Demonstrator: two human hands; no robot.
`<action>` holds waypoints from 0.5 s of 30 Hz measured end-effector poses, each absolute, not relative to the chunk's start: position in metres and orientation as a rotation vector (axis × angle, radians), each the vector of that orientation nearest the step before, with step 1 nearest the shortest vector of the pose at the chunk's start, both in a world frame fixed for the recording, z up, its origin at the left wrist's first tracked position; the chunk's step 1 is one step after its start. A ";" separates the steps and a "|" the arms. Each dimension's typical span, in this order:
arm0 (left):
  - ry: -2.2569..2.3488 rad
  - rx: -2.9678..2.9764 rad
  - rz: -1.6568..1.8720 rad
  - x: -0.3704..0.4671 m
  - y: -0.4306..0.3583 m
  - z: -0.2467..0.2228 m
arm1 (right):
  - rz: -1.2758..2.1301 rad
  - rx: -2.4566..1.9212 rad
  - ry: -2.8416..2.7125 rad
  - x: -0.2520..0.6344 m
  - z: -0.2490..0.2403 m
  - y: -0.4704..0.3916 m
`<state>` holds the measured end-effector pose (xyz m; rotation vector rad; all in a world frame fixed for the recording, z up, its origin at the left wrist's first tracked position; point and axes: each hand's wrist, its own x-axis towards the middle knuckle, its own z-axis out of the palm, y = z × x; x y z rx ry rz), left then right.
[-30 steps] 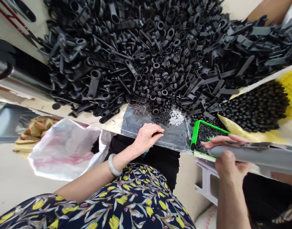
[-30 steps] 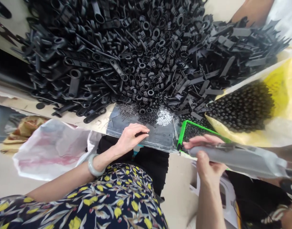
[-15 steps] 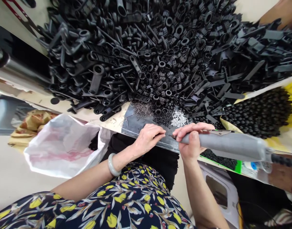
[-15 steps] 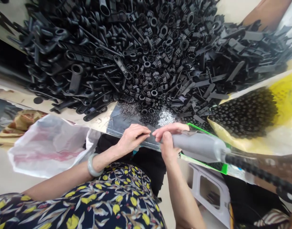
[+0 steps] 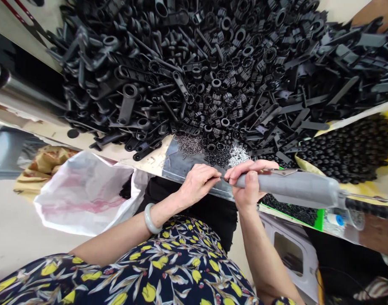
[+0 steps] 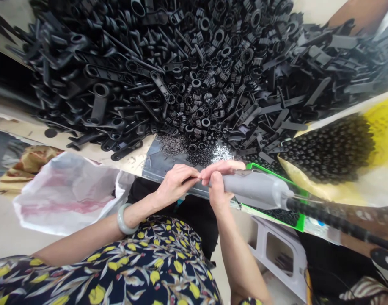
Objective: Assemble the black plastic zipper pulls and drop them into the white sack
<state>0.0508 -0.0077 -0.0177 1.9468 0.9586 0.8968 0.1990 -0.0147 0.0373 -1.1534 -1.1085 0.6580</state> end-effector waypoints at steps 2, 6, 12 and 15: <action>0.957 1.949 0.908 0.051 -0.008 -0.017 | 0.667 -1.146 -1.115 0.199 0.037 -0.016; 0.948 1.942 0.906 0.050 -0.007 -0.016 | 0.684 -1.130 -1.118 0.198 0.039 -0.016; 0.966 1.929 0.891 0.051 -0.008 -0.018 | 0.700 -1.153 -1.126 0.195 0.044 -0.016; 0.976 1.957 0.901 0.051 -0.009 -0.021 | 0.785 -1.246 -1.193 0.201 0.044 -0.017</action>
